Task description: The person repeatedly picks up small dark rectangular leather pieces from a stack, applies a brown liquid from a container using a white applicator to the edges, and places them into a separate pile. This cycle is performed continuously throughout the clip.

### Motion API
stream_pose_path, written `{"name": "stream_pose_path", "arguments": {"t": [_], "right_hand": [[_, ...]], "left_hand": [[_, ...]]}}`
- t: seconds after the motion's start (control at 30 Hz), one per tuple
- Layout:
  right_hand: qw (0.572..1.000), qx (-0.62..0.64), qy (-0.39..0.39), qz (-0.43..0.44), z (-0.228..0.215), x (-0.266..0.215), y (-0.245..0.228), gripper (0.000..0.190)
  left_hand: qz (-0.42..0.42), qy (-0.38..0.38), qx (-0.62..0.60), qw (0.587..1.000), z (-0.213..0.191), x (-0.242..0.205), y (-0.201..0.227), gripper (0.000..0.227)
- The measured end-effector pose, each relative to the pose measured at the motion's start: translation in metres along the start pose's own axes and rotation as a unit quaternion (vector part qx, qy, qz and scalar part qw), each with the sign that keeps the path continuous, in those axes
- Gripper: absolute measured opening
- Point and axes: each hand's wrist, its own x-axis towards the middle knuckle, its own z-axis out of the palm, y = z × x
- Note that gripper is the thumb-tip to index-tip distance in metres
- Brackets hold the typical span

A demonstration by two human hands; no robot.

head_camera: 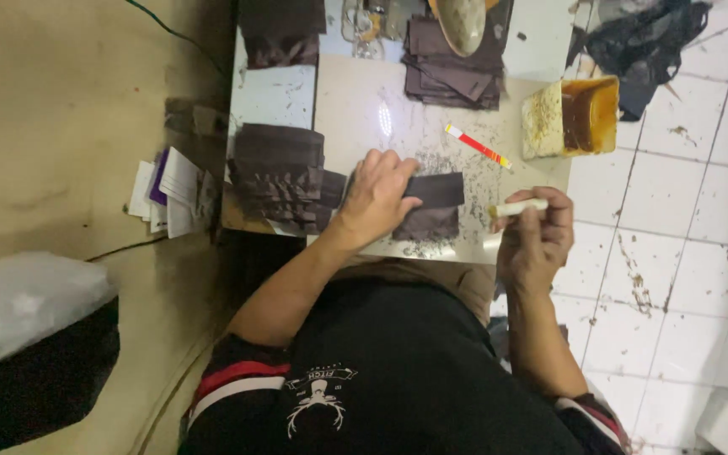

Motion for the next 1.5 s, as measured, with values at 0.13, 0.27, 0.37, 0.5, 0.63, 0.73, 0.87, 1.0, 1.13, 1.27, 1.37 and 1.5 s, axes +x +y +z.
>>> {"name": "stream_pose_path", "arguments": {"t": [0.13,0.27,0.37,0.5,0.63,0.73,0.87,1.0,1.13,1.27,1.37,1.5], "right_hand": [[0.999,-0.024,0.007,0.031,-0.005,0.004,0.041,0.028],[0.999,-0.026,0.009,0.029,-0.010,0.004,0.061,0.028],[0.999,-0.031,0.010,0.023,-0.012,0.005,0.066,0.025],[0.999,-0.003,0.024,0.027,-0.019,0.008,0.070,0.024],[0.999,0.000,0.021,0.029,-0.018,0.006,0.069,0.024],[0.999,-0.023,0.013,0.030,-0.016,0.005,0.066,0.023],[0.998,-0.021,-0.003,0.053,-0.015,0.003,0.060,0.021],[0.996,-0.038,-0.003,0.085,-0.014,0.001,0.056,0.018],[0.995,-0.062,-0.014,0.078,-0.017,0.002,0.058,0.024],[0.995,-0.051,-0.008,0.083,-0.015,0.001,0.057,0.023],[0.997,-0.047,-0.005,0.062,-0.018,0.003,0.065,0.029],[0.998,-0.018,0.007,0.061,-0.030,0.005,0.082,0.037]], "left_hand": [[0.003,-0.008,0.011,1.000,-0.008,0.005,0.003,0.053],[-0.010,-0.037,-0.021,0.999,-0.012,0.006,0.007,0.049],[-0.005,-0.043,-0.017,0.999,-0.002,0.007,0.001,0.054],[0.000,-0.070,-0.092,0.993,0.017,0.013,-0.018,0.020],[0.006,-0.034,-0.149,0.988,-0.119,0.029,-0.010,0.012],[-0.013,0.011,-0.101,0.995,-0.183,0.052,-0.055,0.009],[-0.102,-0.039,-0.036,0.993,-0.203,0.085,-0.154,0.011],[-0.168,-0.083,-0.054,0.981,-0.195,0.094,-0.187,0.020],[-0.181,-0.080,-0.057,0.979,-0.192,0.084,-0.174,0.020],[-0.155,-0.016,0.101,0.983,-0.200,0.065,-0.133,0.026],[-0.100,-0.035,0.096,0.990,-0.191,0.025,-0.123,0.035],[0.006,-0.081,0.115,0.990,-0.175,-0.028,-0.112,0.052]]}}
